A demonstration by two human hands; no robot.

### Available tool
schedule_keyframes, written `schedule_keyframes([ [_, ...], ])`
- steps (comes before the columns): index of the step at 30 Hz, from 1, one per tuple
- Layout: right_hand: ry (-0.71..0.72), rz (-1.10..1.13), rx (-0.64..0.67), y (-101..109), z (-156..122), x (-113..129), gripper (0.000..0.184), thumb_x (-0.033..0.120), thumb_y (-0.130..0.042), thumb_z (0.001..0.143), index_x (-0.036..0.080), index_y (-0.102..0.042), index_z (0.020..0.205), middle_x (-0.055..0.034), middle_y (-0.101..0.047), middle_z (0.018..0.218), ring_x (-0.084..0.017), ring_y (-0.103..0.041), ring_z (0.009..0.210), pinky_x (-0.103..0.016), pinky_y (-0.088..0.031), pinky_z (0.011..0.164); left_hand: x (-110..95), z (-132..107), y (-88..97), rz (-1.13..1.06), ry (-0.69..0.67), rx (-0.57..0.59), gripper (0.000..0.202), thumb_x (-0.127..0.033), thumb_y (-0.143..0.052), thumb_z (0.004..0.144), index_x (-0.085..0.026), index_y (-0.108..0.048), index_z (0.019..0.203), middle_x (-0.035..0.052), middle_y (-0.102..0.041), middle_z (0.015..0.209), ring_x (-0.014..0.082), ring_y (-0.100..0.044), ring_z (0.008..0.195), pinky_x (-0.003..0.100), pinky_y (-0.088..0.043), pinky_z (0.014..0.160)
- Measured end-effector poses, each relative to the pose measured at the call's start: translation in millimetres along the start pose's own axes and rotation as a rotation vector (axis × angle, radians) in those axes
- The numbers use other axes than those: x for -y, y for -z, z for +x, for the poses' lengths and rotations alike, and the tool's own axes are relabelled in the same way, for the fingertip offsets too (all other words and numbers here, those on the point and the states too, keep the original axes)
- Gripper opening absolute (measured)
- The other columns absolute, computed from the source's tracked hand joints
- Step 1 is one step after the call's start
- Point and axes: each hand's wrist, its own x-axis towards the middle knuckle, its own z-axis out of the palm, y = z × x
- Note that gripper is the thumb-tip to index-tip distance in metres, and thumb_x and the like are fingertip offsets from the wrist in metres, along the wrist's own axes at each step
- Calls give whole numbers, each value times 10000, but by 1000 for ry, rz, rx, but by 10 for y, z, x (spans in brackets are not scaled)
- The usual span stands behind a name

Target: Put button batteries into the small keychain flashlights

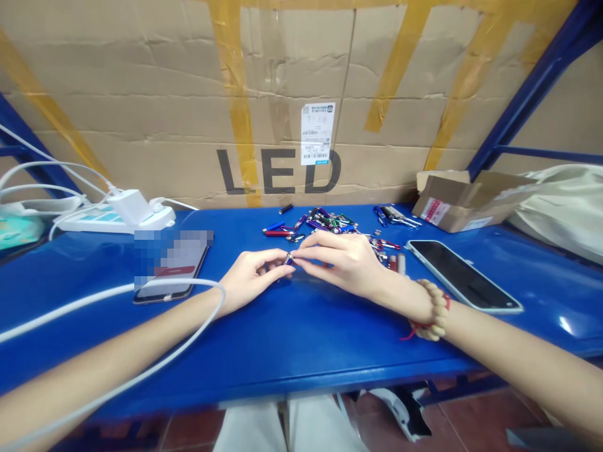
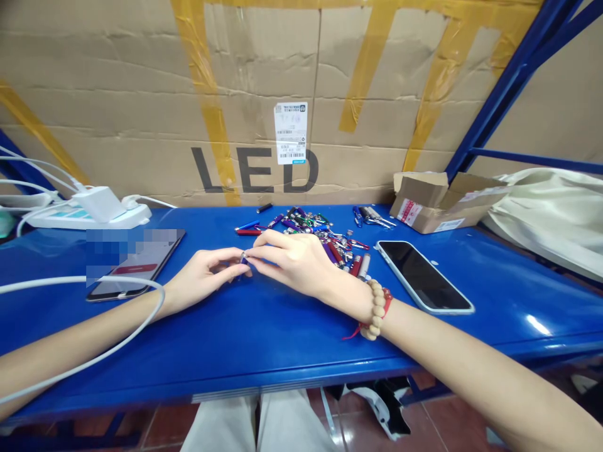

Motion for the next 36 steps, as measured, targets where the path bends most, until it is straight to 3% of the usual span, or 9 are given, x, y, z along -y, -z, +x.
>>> schedule_keyframes([
  [8, 72, -72, 12, 19, 14, 14, 175, 261, -536, 852, 166, -674, 802, 3, -688, 817, -57, -596, 591, -165, -413, 507, -1, 1, 2, 2, 2, 5, 312, -425, -513, 809, -169, -643, 930, 10, -684, 785, 116, -550, 610, 203, -420, 573],
  [14, -61, -19, 147, 29, 20, 44, 230, 311, -493, 865, 190, -657, 972, -14, -674, 941, -66, -613, 685, -164, -403, 528, -15, -10, 11, -7, 2, -14, 310, -422, -504, 813, -165, -639, 921, 1, -663, 727, 110, -544, 582, 199, -417, 555],
  [21, -234, -157, 209, 141, 37, -96, 275, 393, -482, 851, 210, -651, 967, 1, -670, 943, -87, -607, 700, -203, -337, 512, -53, -22, 2, -56, 45, -8, 299, -389, -481, 833, -158, -612, 970, 35, -680, 801, 114, -550, 617, 194, -417, 536],
  [25, -357, -226, 420, 146, -3, -231, 283, 441, -568, 784, 228, -670, 941, -6, -672, 907, -136, -615, 724, -218, -277, 482, -48, -21, 6, -33, 71, -20, 296, -405, -482, 833, -177, -614, 969, 32, -675, 838, 114, -539, 629, 208, -419, 554],
  [28, -379, -208, 568, 97, -55, -296, 195, 384, -580, 792, 249, -684, 886, 3, -684, 874, -145, -620, 734, -215, -252, 470, -30, -14, 9, -19, 62, -35, 294, -408, -482, 834, -180, -616, 962, 33, -671, 834, 133, -571, 698, 233, -445, 639],
  [32, -379, -171, 607, 32, -111, -347, 140, 301, -562, 821, 254, -693, 821, 13, -694, 851, -144, -629, 750, -216, -281, 481, -20, -6, 14, -10, 52, -38, 316, -422, -471, 837, -173, -610, 972, 42, -668, 827, 159, -600, 762, 257, -458, 695],
  [36, -424, -45, 574, -1, -144, -400, 107, 256, -580, 812, 229, -682, 832, 6, -697, 838, -149, -633, 770, -218, -384, 579, -31, -12, 19, -3, 51, -36, 328, -431, -462, 840, -173, -605, 984, 44, -672, 837, 169, -606, 786, 260, -459, 699],
])
